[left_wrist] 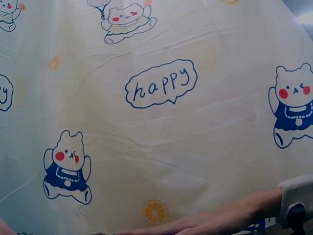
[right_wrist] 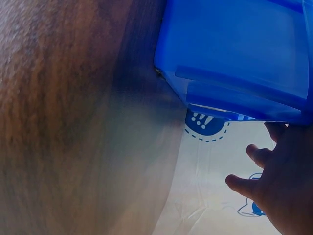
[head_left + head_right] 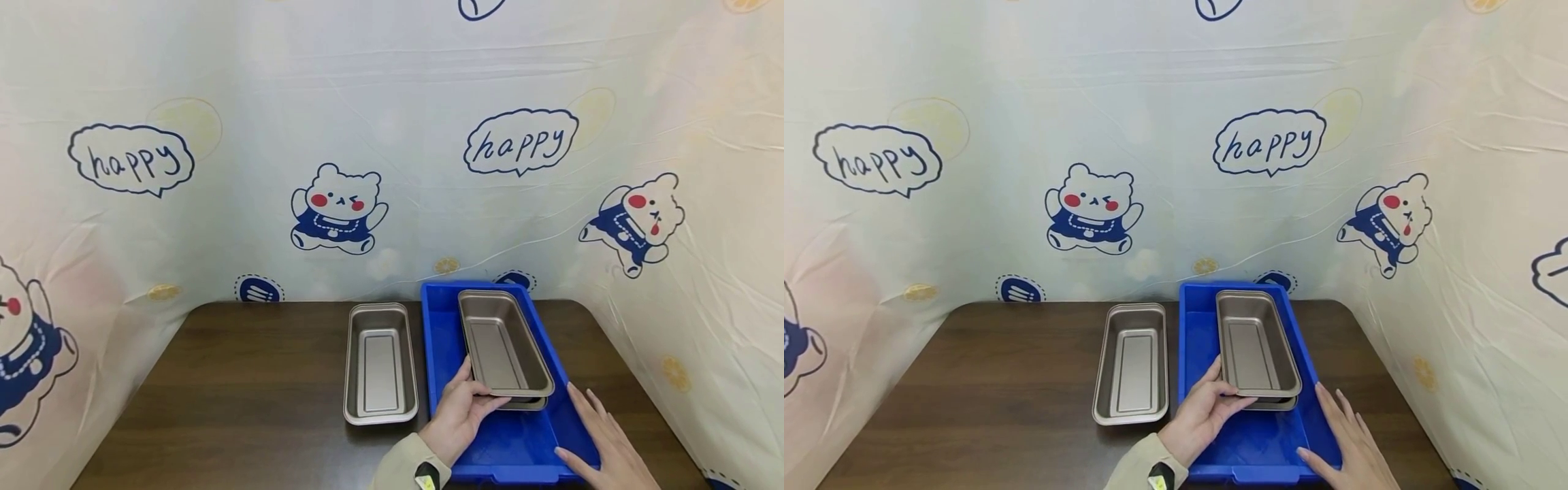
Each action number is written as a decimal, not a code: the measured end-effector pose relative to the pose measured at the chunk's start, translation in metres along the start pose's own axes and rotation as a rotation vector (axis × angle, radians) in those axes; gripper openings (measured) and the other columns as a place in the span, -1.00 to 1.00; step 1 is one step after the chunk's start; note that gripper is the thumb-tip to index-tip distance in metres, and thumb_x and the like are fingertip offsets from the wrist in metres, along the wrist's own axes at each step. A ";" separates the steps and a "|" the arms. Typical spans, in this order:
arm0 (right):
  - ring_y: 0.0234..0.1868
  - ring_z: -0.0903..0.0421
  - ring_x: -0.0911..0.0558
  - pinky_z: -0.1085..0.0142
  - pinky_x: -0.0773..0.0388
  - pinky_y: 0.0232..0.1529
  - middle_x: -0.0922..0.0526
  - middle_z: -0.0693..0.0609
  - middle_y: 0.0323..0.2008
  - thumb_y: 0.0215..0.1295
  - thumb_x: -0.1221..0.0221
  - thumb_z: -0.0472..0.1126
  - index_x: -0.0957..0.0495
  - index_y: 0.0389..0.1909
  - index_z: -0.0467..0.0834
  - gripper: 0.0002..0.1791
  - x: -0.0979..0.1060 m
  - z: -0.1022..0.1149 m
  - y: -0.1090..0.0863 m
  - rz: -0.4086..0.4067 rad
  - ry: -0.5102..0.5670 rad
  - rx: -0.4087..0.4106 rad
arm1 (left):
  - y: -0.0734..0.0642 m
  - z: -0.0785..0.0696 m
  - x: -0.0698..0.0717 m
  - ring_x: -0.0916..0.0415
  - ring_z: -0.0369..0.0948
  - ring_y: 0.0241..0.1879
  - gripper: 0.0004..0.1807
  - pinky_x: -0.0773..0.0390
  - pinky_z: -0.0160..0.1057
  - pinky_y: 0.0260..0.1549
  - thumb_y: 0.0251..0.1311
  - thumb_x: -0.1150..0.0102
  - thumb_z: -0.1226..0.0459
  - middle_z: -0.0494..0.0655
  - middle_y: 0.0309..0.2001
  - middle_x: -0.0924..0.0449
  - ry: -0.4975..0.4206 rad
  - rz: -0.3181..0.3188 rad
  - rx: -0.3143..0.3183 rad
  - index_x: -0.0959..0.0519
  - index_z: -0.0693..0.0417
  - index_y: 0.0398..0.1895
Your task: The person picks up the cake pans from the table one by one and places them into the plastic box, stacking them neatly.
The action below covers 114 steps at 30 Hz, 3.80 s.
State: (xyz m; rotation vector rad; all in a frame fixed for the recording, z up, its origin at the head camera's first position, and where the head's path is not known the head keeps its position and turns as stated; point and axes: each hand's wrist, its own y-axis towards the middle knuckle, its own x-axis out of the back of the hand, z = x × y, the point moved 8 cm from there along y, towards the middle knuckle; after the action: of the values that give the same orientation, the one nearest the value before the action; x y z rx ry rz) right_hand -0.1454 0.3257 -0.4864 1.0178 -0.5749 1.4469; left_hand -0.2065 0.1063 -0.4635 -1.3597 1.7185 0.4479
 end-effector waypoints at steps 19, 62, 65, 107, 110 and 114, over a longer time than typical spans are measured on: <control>0.54 -0.56 -0.04 -0.60 0.20 0.41 -0.18 -0.32 0.59 0.33 -0.39 0.11 0.15 0.75 0.19 0.16 0.000 -0.001 0.002 0.033 0.038 -0.035 | 0.004 0.001 0.012 -0.25 0.42 0.44 -0.08 -0.39 0.36 0.33 0.23 0.17 0.75 0.57 0.55 -0.04 0.174 -0.079 -0.014 0.16 0.38 0.68; 0.60 -0.48 0.06 -0.30 0.52 0.55 -0.16 -0.28 0.61 0.34 -0.38 0.09 0.16 0.75 0.19 0.15 -0.004 -0.002 0.000 0.013 0.018 -0.018 | -0.076 -0.121 0.045 0.31 0.22 0.66 -0.14 -0.07 0.34 0.52 0.50 0.10 0.37 0.20 0.72 0.32 0.237 0.178 0.016 0.28 0.23 0.72; 0.63 -0.43 0.10 -0.33 0.49 0.55 -0.13 -0.18 0.64 0.32 -0.39 0.06 0.13 0.75 0.16 0.15 -0.002 -0.001 -0.001 -0.011 0.009 0.011 | -0.080 -0.131 0.058 0.31 0.21 0.66 -0.14 -0.03 0.33 0.53 0.51 0.14 0.39 0.20 0.72 0.35 0.233 0.164 0.004 0.33 0.26 0.71; 0.70 -0.20 0.25 -0.66 0.59 0.28 -0.19 -0.19 0.62 0.23 -0.44 0.05 0.08 0.75 0.12 0.18 -0.001 0.000 0.000 -0.057 -0.079 0.051 | -0.089 -0.160 0.188 -0.44 0.09 0.26 -0.20 -0.60 0.14 0.20 0.38 -0.10 0.38 0.55 0.53 -0.08 0.722 -0.250 -0.089 -0.05 0.42 0.62; 0.70 -0.18 0.24 -0.66 0.58 0.28 -0.19 -0.16 0.63 0.23 -0.44 0.04 0.07 0.75 0.11 0.18 -0.001 0.000 0.000 -0.065 -0.082 0.060 | -0.088 -0.154 0.187 -0.47 0.03 0.20 -0.20 -0.64 0.10 0.15 0.42 -0.07 0.36 0.53 0.53 -0.04 0.720 -0.207 -0.065 -0.01 0.44 0.63; 0.70 -0.15 0.26 -0.66 0.58 0.28 -0.21 -0.20 0.61 0.23 -0.44 0.04 0.08 0.75 0.12 0.18 -0.001 -0.001 0.000 -0.063 -0.074 0.057 | -0.087 -0.150 0.187 -0.44 0.10 0.25 -0.20 -0.66 0.15 0.12 0.44 -0.06 0.36 0.54 0.54 0.01 0.715 -0.176 -0.056 0.03 0.45 0.63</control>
State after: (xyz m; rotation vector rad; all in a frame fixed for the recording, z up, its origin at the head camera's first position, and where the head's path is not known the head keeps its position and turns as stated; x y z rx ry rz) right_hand -0.1458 0.3257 -0.4877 1.1287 -0.5533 1.3811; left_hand -0.1914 -0.1439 -0.5109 -1.8335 2.1214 -0.1193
